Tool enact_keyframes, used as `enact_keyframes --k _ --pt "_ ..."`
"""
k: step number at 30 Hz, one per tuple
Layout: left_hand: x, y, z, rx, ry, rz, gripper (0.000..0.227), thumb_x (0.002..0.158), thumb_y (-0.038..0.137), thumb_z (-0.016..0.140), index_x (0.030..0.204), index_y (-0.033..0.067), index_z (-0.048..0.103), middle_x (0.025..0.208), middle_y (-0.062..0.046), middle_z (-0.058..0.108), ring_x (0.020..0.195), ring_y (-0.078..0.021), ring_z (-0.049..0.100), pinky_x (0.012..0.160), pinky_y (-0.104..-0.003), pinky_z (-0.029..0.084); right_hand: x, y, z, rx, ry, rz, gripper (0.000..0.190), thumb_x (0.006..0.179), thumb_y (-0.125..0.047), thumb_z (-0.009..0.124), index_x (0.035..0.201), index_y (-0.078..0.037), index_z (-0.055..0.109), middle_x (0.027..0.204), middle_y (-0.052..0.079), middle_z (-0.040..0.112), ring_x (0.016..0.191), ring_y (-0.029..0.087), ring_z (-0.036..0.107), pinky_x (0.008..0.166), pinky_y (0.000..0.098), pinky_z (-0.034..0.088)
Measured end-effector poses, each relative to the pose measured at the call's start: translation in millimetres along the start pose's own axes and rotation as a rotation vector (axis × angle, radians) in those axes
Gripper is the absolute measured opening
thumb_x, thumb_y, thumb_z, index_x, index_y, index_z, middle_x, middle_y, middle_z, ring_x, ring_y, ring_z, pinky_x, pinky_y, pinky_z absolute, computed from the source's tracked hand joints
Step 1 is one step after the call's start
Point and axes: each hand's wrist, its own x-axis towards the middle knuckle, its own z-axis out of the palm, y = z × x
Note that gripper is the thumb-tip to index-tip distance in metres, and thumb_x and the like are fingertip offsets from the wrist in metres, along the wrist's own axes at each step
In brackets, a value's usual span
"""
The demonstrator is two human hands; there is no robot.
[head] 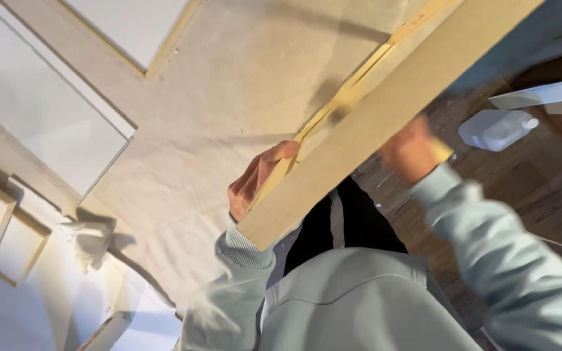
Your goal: Sanding the edges and surface of a wooden picture frame using a sanding block.
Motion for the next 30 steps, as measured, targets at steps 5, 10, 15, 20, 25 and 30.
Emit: enact_keyframes --k 5,10,15,20,25,30 --pt "6 -10 -5 -0.164 -0.027 0.082 0.03 0.094 0.027 0.065 0.111 0.0033 0.071 0.109 -0.008 0.077 0.08 -0.0233 0.075 0.07 -0.028 0.059 18 -10 5 0.008 -0.011 0.007 0.019 0.103 -0.029 0.063 0.088 -0.019 0.068 0.089 0.008 0.068 0.088 0.033 0.058 0.093 0.0569 0.044" --pt "3 -11 -11 -0.211 -0.18 0.078 0.052 0.109 0.049 0.055 0.135 0.0053 0.064 0.123 -0.004 0.073 0.087 -0.02 0.078 0.075 -0.03 0.064 -4 -22 5 -0.011 0.026 0.01 0.022 0.103 -0.029 0.063 0.084 -0.018 0.067 0.084 0.01 0.068 0.082 0.035 0.058 0.089 0.0567 0.045" --pt "13 11 11 -0.216 -0.056 -0.027 0.049 0.088 0.032 0.073 0.128 0.0048 0.064 0.115 -0.01 0.078 0.085 -0.0251 0.079 0.077 -0.035 0.067 -16 -20 51 0.092 0.13 0.02 0.028 0.104 -0.021 0.054 0.11 -0.005 0.076 0.119 0.025 0.073 0.118 0.051 0.063 0.106 0.067 0.043" --pt "-18 -16 -9 -0.278 -0.155 -0.084 0.076 0.102 0.074 0.041 0.135 0.0084 0.063 0.118 -0.012 0.077 0.085 -0.0332 0.079 0.076 -0.039 0.063 -22 26 48 0.046 0.024 0.112 0.021 0.094 -0.019 0.068 0.109 -0.009 0.078 0.114 0.017 0.075 0.102 0.043 0.065 0.104 0.0571 0.043" --pt "-11 -13 3 -0.243 -0.154 -0.092 0.06 0.101 0.056 0.05 0.132 0.0066 0.065 0.118 -0.009 0.077 0.089 -0.0306 0.079 0.08 -0.038 0.062 -3 -5 17 0.421 0.118 0.147 0.027 0.096 -0.004 0.067 0.119 -0.003 0.08 0.14 0.016 0.075 0.146 0.047 0.05 0.109 0.0585 0.042" --pt "-17 -8 -6 -0.122 -0.123 -0.158 0.038 0.101 0.03 0.064 0.127 0.0038 0.068 0.118 -0.006 0.078 0.096 -0.0266 0.079 0.087 -0.035 0.061 -8 36 51 0.101 0.016 0.213 0.034 0.088 -0.01 0.07 0.121 -0.007 0.079 0.127 0.015 0.08 0.111 0.039 0.065 0.109 0.0524 0.041"
